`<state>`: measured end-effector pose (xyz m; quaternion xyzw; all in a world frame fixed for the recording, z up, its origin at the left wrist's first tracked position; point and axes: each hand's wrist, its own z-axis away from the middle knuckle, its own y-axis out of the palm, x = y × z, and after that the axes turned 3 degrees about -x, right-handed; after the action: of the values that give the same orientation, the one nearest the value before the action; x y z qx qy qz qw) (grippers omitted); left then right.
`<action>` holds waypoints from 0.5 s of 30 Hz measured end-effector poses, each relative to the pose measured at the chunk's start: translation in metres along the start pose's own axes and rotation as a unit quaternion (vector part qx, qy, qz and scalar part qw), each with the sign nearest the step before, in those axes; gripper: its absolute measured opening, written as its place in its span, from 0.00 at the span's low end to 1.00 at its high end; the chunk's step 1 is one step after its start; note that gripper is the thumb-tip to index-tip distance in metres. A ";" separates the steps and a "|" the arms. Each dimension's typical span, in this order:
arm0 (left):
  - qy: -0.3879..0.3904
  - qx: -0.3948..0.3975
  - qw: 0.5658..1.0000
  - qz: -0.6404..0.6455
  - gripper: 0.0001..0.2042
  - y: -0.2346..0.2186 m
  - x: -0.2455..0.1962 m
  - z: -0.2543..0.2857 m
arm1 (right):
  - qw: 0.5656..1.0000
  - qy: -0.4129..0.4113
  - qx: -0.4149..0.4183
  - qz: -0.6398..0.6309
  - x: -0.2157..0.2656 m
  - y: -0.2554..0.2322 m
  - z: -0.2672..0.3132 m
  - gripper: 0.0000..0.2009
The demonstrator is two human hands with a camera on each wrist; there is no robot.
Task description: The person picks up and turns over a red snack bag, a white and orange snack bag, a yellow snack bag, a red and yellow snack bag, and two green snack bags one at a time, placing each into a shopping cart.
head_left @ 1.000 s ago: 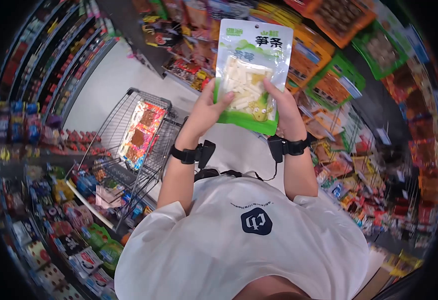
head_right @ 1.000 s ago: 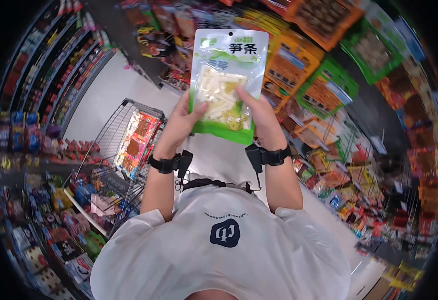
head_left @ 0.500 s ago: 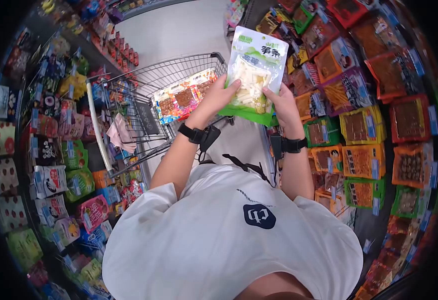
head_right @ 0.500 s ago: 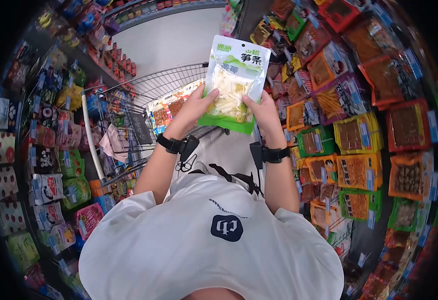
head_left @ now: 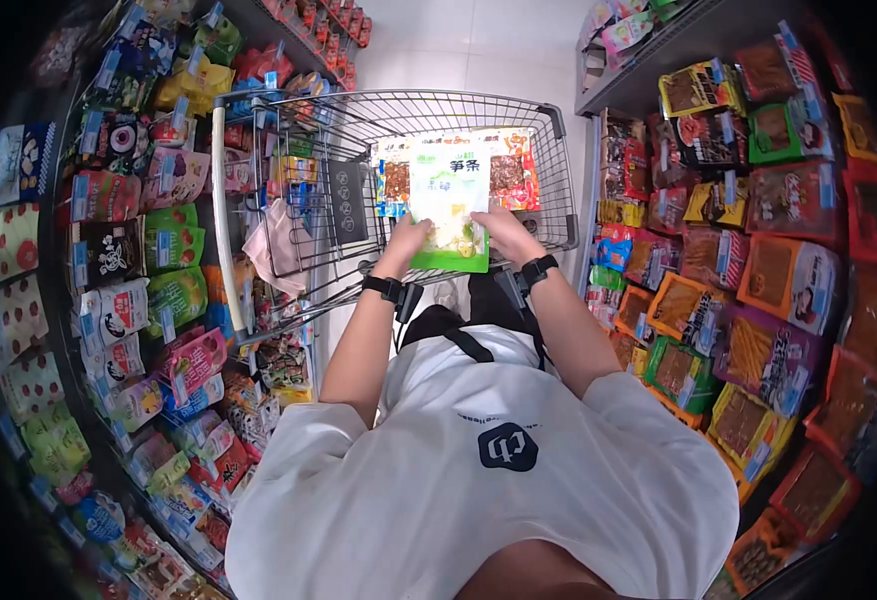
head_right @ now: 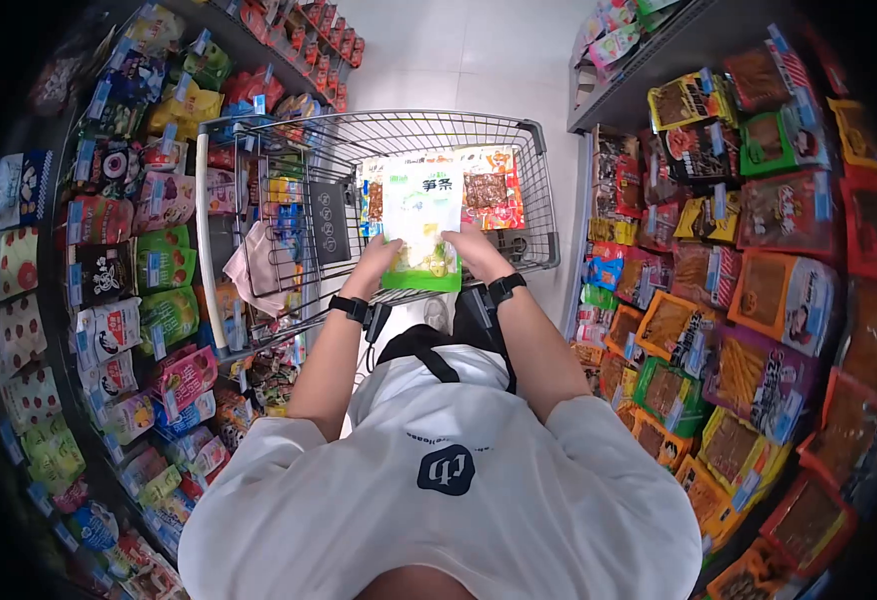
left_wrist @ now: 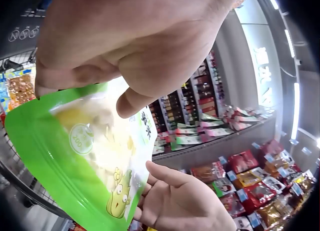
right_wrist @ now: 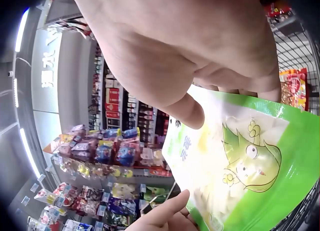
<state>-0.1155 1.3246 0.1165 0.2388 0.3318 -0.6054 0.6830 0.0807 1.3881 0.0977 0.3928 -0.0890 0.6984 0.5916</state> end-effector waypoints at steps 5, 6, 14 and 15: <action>-0.054 -0.067 0.995 0.052 0.20 -0.012 0.043 -0.081 | 0.999 0.023 0.022 0.044 -0.015 -0.007 -0.089 0.20; -0.081 -0.066 0.992 0.077 0.20 -0.013 0.051 -0.088 | 0.998 0.037 0.029 0.048 -0.025 -0.013 -0.106 0.20; -0.107 -0.137 0.985 0.014 0.19 -0.070 0.093 -0.172 | 0.984 0.019 0.019 0.174 -0.057 0.002 -0.216 0.18; -0.085 -0.152 0.985 -0.010 0.20 -0.083 0.101 -0.183 | 0.989 0.067 0.045 0.127 -0.051 0.008 -0.223 0.19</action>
<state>-0.2221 1.3780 -0.0742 0.0766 0.3631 -0.5724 0.7311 -0.0255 1.4790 -0.0837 0.3565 -0.0669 0.7961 0.4844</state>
